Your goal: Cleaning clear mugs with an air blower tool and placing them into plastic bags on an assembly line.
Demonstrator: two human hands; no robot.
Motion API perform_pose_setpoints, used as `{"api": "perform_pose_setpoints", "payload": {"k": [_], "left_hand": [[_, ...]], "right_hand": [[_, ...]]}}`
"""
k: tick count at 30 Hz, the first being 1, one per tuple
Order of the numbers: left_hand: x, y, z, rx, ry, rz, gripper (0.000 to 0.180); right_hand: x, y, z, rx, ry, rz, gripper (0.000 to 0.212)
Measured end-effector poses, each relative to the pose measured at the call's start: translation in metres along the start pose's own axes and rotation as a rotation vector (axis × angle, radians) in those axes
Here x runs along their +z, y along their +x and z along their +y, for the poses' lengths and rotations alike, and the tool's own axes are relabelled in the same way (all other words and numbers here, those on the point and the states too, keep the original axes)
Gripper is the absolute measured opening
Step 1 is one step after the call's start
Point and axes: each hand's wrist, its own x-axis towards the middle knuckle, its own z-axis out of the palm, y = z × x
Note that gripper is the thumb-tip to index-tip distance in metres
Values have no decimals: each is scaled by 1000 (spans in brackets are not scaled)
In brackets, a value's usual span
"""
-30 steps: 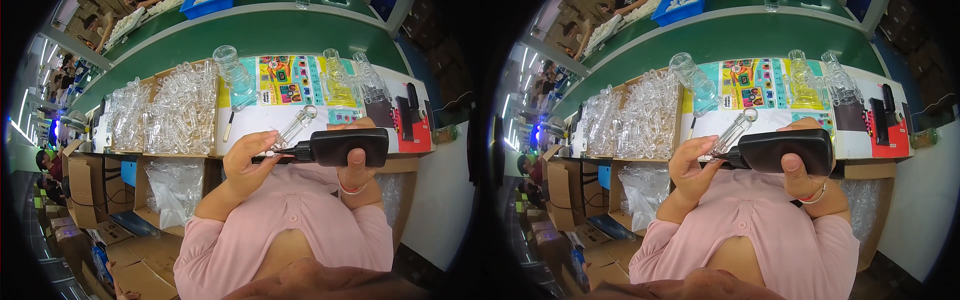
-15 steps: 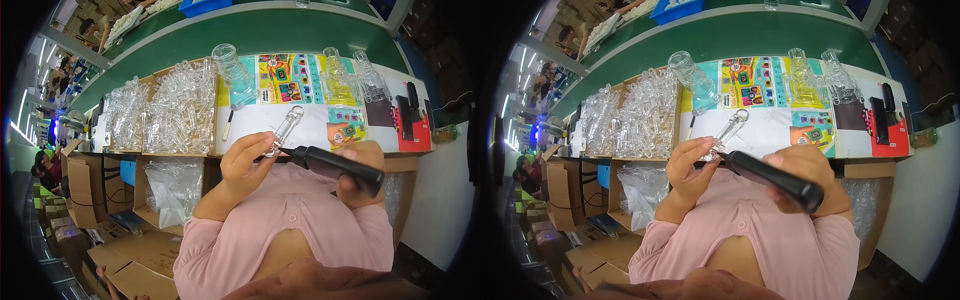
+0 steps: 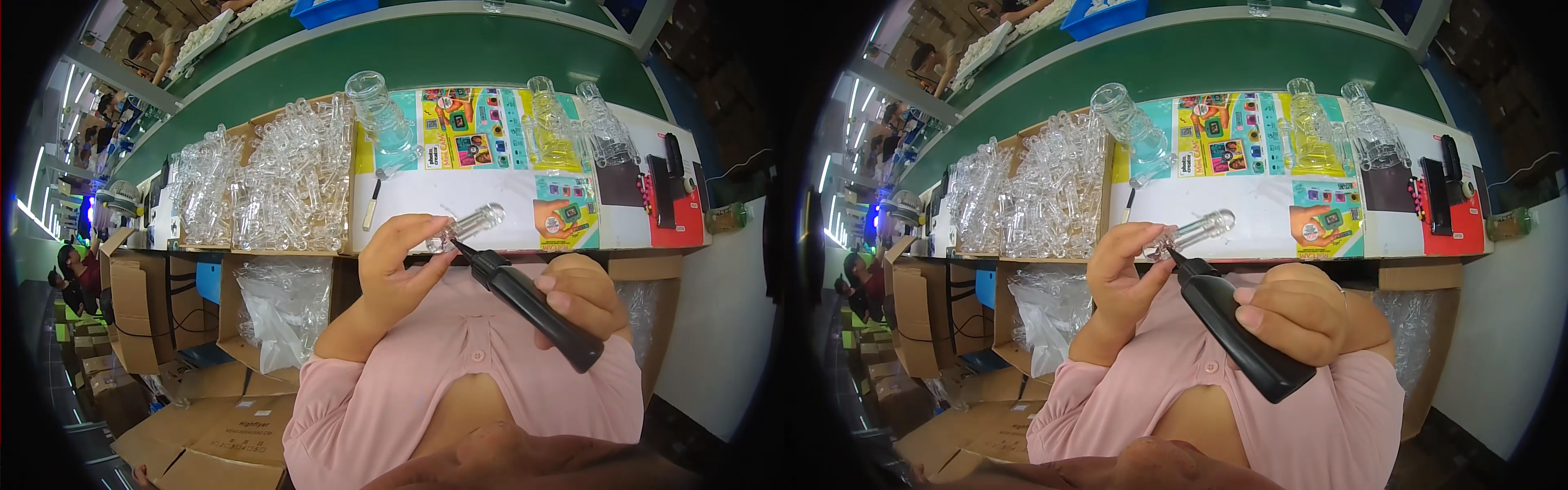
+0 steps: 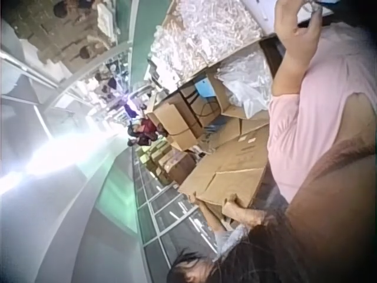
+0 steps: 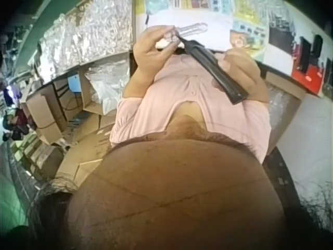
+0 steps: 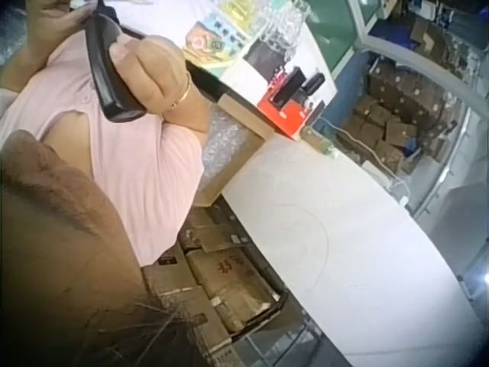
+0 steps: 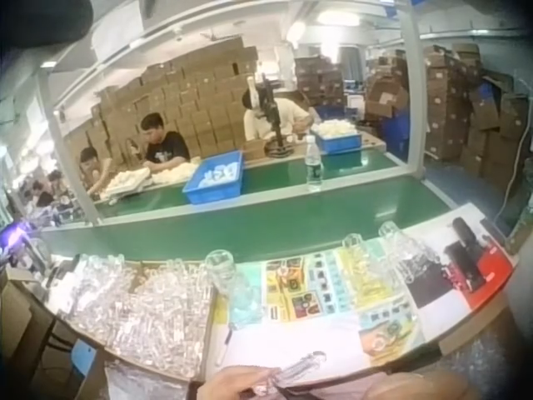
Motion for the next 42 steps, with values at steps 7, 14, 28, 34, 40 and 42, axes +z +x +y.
{"api": "perform_pose_setpoints", "payload": {"k": [7, 14, 28, 34, 40, 42], "left_hand": [[0, -6, 2, -371, -554, -47, 40], [-2, -7, 3, -422, -750, -101, 39], [-1, -5, 2, -419, -744, -93, 37], [-1, -7, 0, -345, -626, -42, 38], [1, -7, 0, -254, -506, -9, 38], [2, -5, -1, -218, -444, 32, 37]], "right_hand": [[9, -9, 8, -10, 178, 155, 43], [10, -8, 8, 15, 208, 147, 42], [7, -7, 11, -116, 87, 44, 51], [7, -5, 10, -158, 67, 24, 51], [8, -7, 7, -134, 44, 33, 50], [8, -6, 8, -126, 33, 29, 51]]}}
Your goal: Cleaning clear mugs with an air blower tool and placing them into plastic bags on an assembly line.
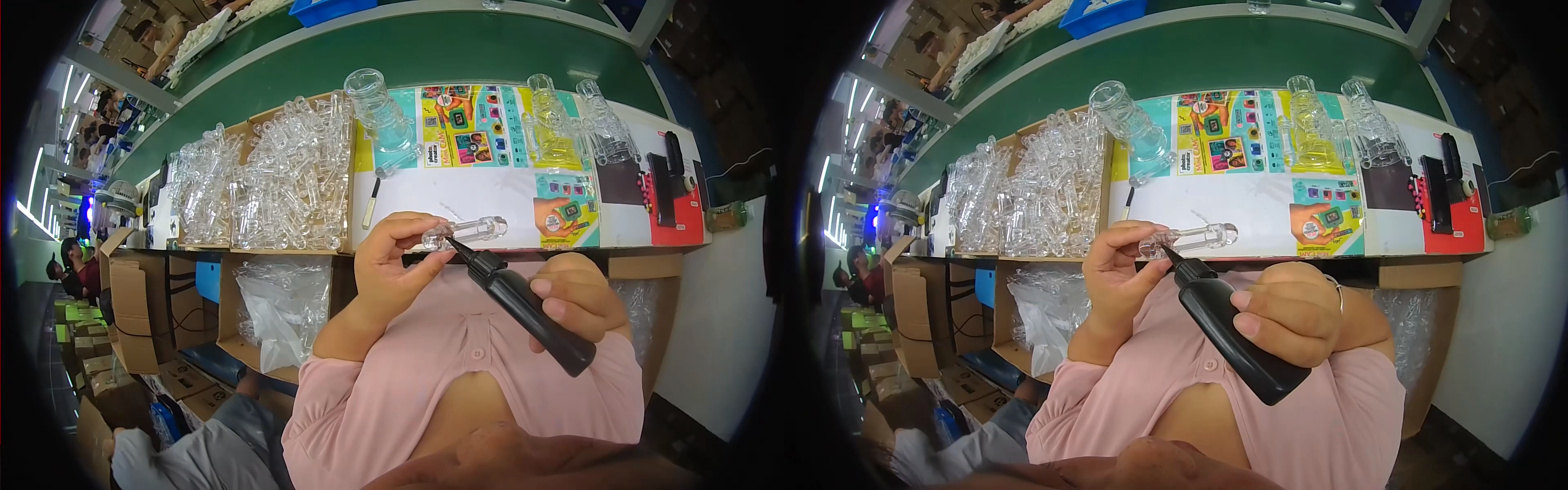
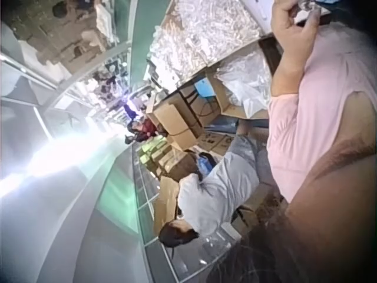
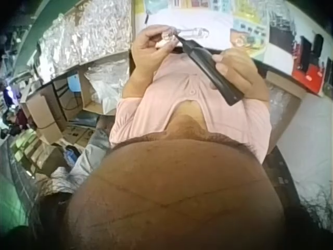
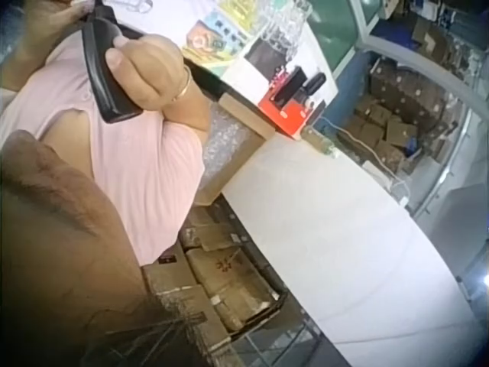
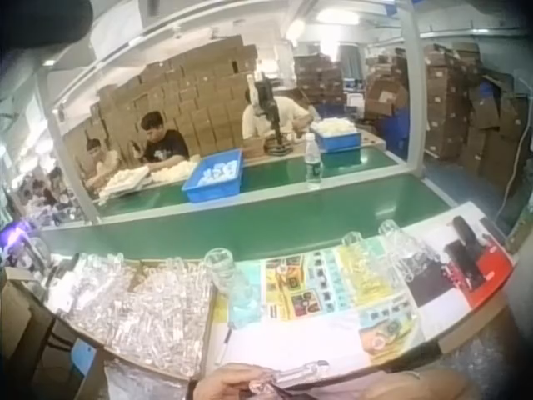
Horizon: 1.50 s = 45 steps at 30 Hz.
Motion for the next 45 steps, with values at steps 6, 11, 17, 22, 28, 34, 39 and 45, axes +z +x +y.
{"api": "perform_pose_setpoints", "payload": {"k": [6, 11, 17, 22, 28, 34, 39, 45], "left_hand": [[-1, 1, -4, 195, 307, 42, 35], [1, 4, -8, 206, 320, 51, 33], [-3, 5, -16, 54, 200, -4, 38], [-7, 9, -31, -143, 52, 35, 34], [-9, 15, -48, -387, -414, 95, 35], [-9, 17, -54, -463, -475, 93, 34], [-7, 20, -63, -512, -489, 44, 37], [8, 27, -68, -670, -690, 58, 33]], "right_hand": [[-4, -2, -3, 225, 85, -26, 54], [7, -29, 18, 401, 114, 354, 60], [29, -3, 54, 774, 741, 1064, 55], [16, -28, 96, 901, 838, 1138, 48], [-17, -58, 135, 788, 894, 1235, 24], [-54, -78, 127, 762, 904, 1291, 26], [-66, -121, 124, 957, 93, 881, 32], [-57, -170, 141, 1051, -490, 607, 39]]}}
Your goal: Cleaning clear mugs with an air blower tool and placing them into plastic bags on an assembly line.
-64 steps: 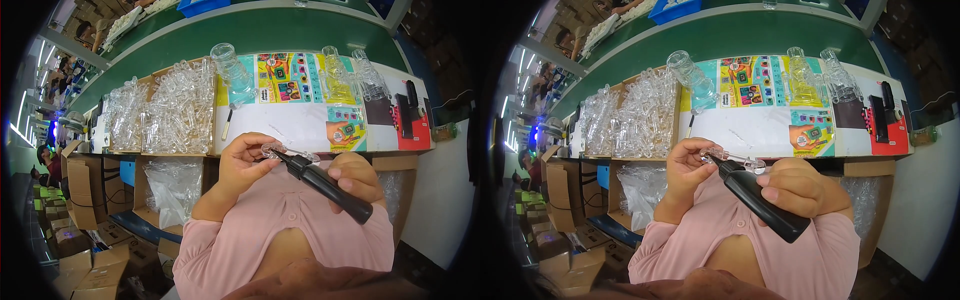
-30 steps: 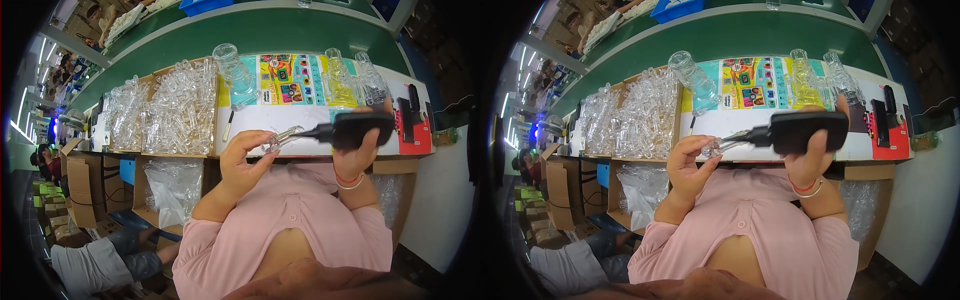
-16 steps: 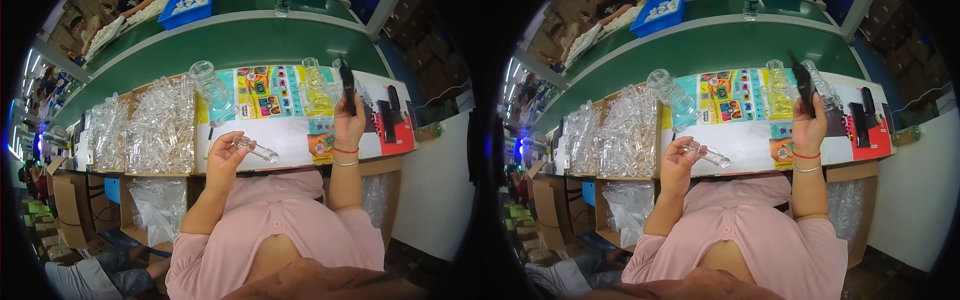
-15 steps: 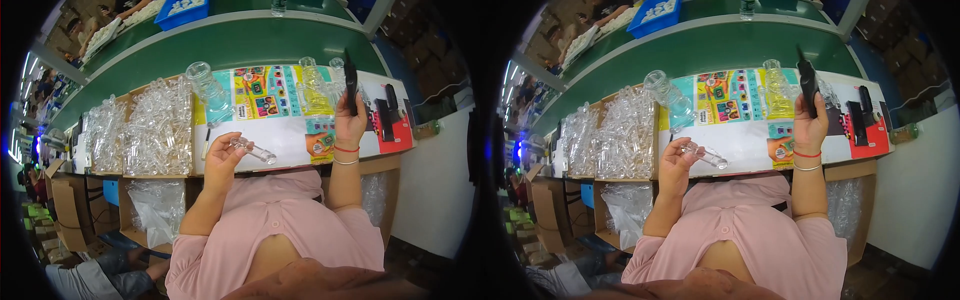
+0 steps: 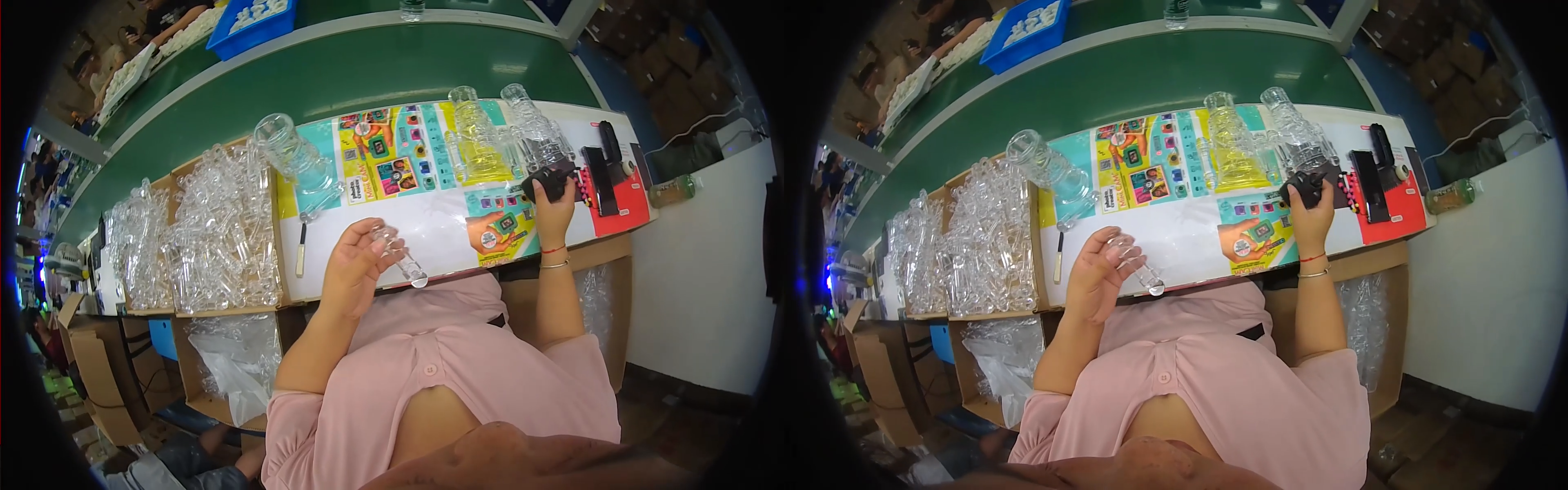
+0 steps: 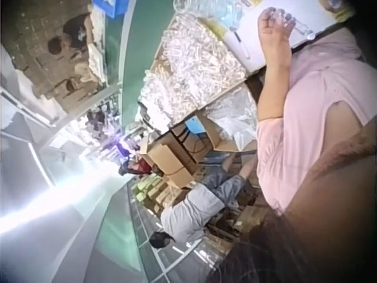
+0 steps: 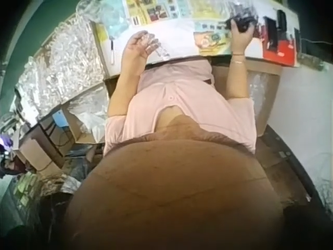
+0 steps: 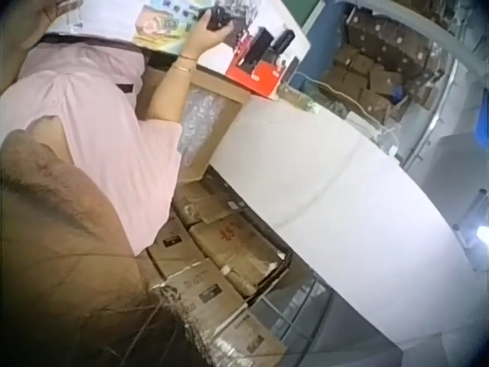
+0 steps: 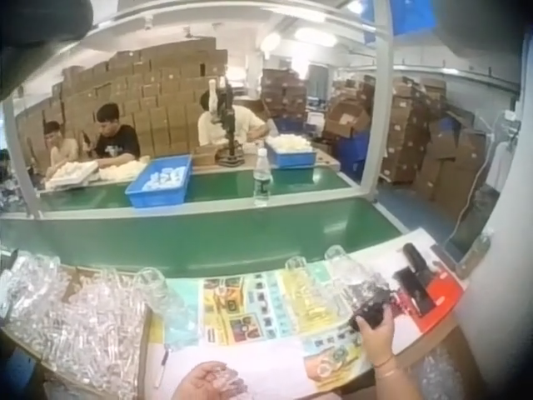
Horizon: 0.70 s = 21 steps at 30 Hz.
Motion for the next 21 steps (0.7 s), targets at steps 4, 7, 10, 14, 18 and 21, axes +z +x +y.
{"api": "perform_pose_setpoints", "payload": {"k": [4, 7, 10, 14, 18, 21], "left_hand": [[7, 6, -7, -62, -64, -21, 29], [10, 8, -7, -71, -65, -27, 28], [11, 8, -8, -92, -72, -9, 22], [11, 7, -10, -91, -74, -22, 20], [7, 7, -14, -72, -78, -29, 22], [6, 8, -17, -143, -133, -91, 18]], "right_hand": [[-1, -5, 12, 7, 110, 30, 48], [-2, -5, 6, -35, 141, 26, 55], [-5, -7, -5, -84, 139, 70, 63], [-6, -7, -11, -168, 90, 59, 64], [-23, -14, -46, -601, 35, 240, 53], [-30, -34, -73, -744, 137, 31, 50]]}}
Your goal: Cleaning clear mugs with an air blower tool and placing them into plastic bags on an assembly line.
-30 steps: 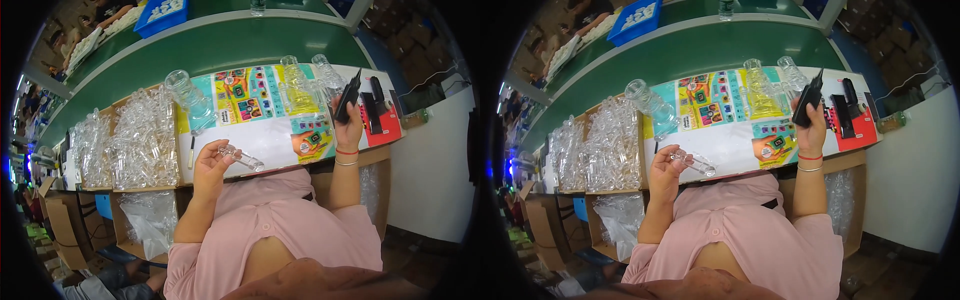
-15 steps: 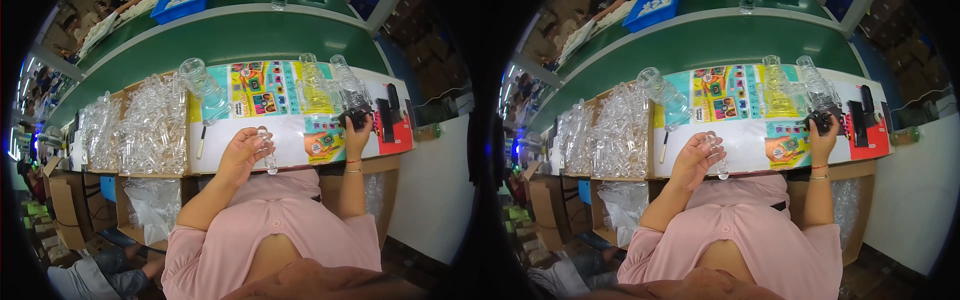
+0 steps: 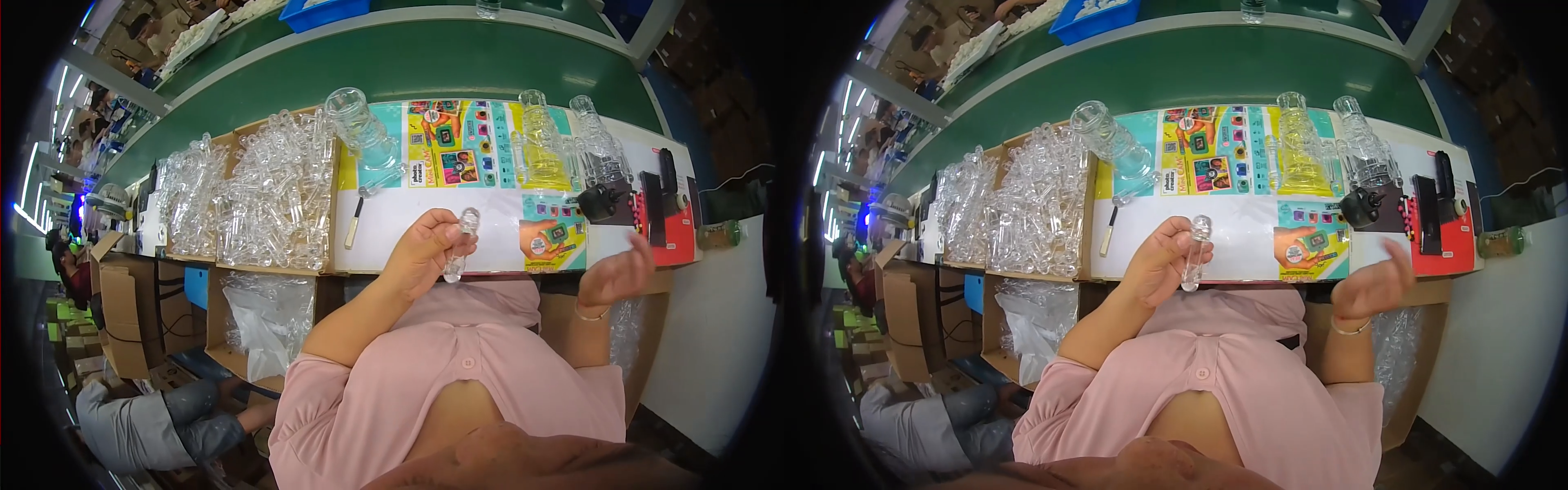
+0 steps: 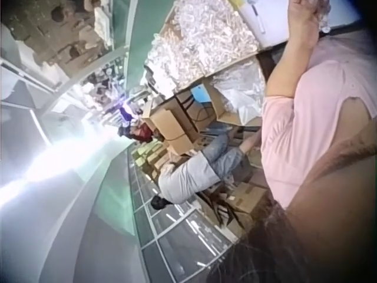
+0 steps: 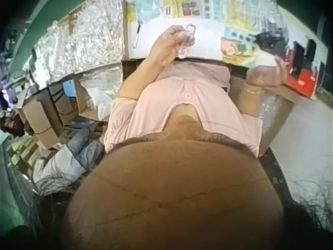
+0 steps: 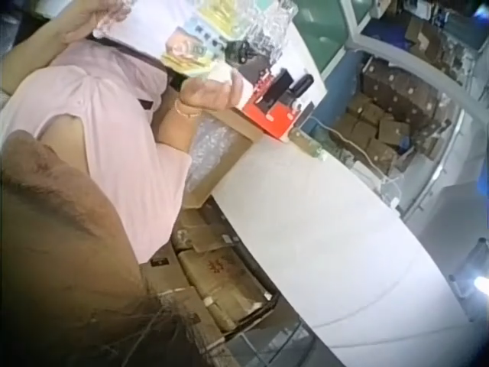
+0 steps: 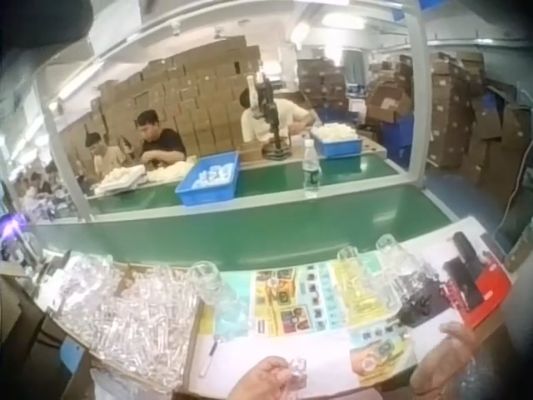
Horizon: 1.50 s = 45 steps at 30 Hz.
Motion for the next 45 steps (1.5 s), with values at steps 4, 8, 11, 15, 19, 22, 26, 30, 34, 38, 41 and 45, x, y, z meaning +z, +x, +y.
{"api": "perform_pose_setpoints", "payload": {"k": [4, 8, 11, 15, 19, 22, 26, 30, 34, 38, 41, 45], "left_hand": [[10, 1, -10, -50, -30, -57, 18], [21, 2, -13, -67, 49, -68, 21], [-2, 16, -7, 366, 583, 177, 31], [-37, 43, 42, 1082, 1297, 753, 77], [-26, 73, 71, 1109, 1416, 945, 94], [-41, 99, 91, 1041, 1182, 936, 93], [-27, 96, 111, 1081, 1066, 807, 86], [11, 42, 102, 890, 615, 161, 72], [9, -10, 58, 201, 47, -247, 62], [8, -52, 24, -64, -14, -171, 63], [0, -74, 9, -217, 4, -38, 66], [-6, -94, 12, -83, 464, -446, 88]], "right_hand": [[61, 8, -54, 531, 656, -435, 47], [91, 3, -53, 507, 906, -653, 46], [99, -3, -51, 660, 951, -480, 43], [93, -1, -41, 954, 963, -203, 41], [90, -4, -40, 1013, 988, -184, 39], [92, 0, -50, 968, 1025, -197, 39], [86, 1, -45, 924, 1008, -143, 37], [74, 8, -43, 1044, 1037, -131, 39], [80, 13, -59, 1164, 1236, -315, 46], [78, 11, -74, 1286, 1398, -378, 48], [73, 2, -75, 1279, 1431, -363, 51], [66, -1, -79, 1205, 1440, -351, 51]]}}
